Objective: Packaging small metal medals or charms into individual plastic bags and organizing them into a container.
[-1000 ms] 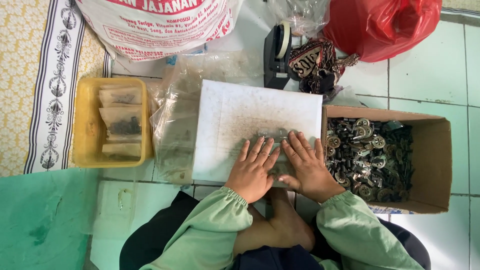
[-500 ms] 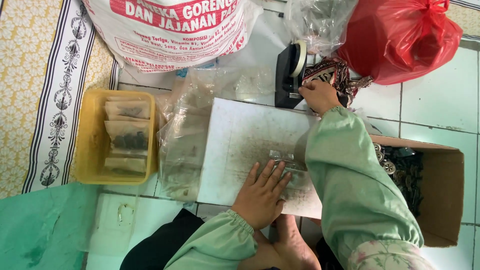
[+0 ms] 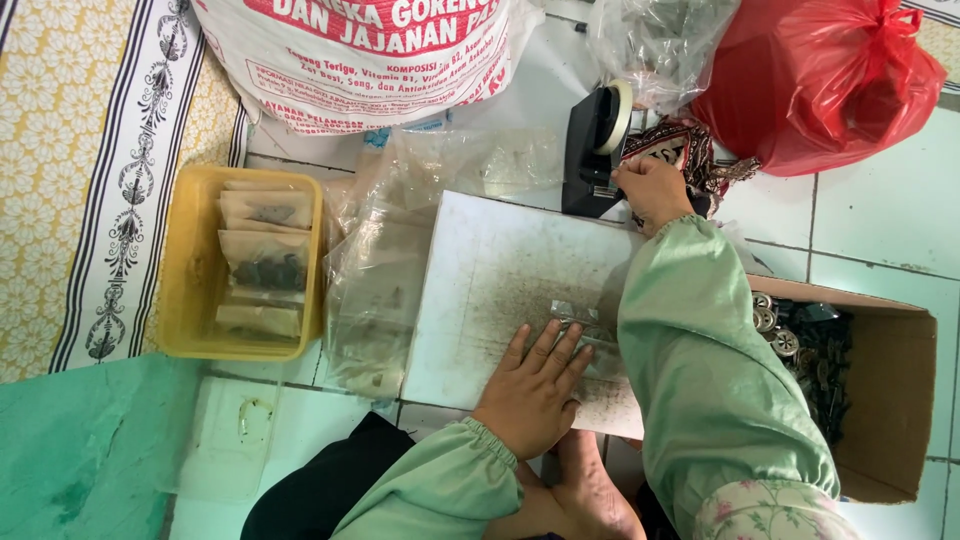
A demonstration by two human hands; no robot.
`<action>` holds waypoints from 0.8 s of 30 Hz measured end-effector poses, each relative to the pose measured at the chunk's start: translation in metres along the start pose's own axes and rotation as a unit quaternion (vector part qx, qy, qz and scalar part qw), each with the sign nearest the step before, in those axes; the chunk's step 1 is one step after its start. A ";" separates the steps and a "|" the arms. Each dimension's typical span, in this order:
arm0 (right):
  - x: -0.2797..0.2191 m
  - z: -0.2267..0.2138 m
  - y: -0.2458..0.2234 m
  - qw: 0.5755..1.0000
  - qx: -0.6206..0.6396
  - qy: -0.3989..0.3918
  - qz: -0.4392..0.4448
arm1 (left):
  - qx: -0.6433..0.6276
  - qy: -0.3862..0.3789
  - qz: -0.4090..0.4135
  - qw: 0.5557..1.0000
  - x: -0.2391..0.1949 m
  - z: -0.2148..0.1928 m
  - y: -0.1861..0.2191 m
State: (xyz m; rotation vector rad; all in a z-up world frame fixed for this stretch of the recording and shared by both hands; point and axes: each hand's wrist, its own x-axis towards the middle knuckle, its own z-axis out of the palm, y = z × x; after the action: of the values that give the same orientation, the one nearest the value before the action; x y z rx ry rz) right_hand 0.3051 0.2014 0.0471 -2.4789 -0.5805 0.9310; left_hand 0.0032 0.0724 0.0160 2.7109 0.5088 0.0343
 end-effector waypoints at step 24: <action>-0.018 -0.005 0.013 0.993 -0.111 -0.030 0.003 | -0.025 -0.036 -0.001 0.999 0.002 -0.008 -0.001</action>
State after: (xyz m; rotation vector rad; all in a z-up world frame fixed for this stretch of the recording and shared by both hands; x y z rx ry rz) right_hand 0.2991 0.1804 0.0532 -2.6561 -0.7324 0.9936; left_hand 0.0039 0.0765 0.0233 2.6523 0.4832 -0.0513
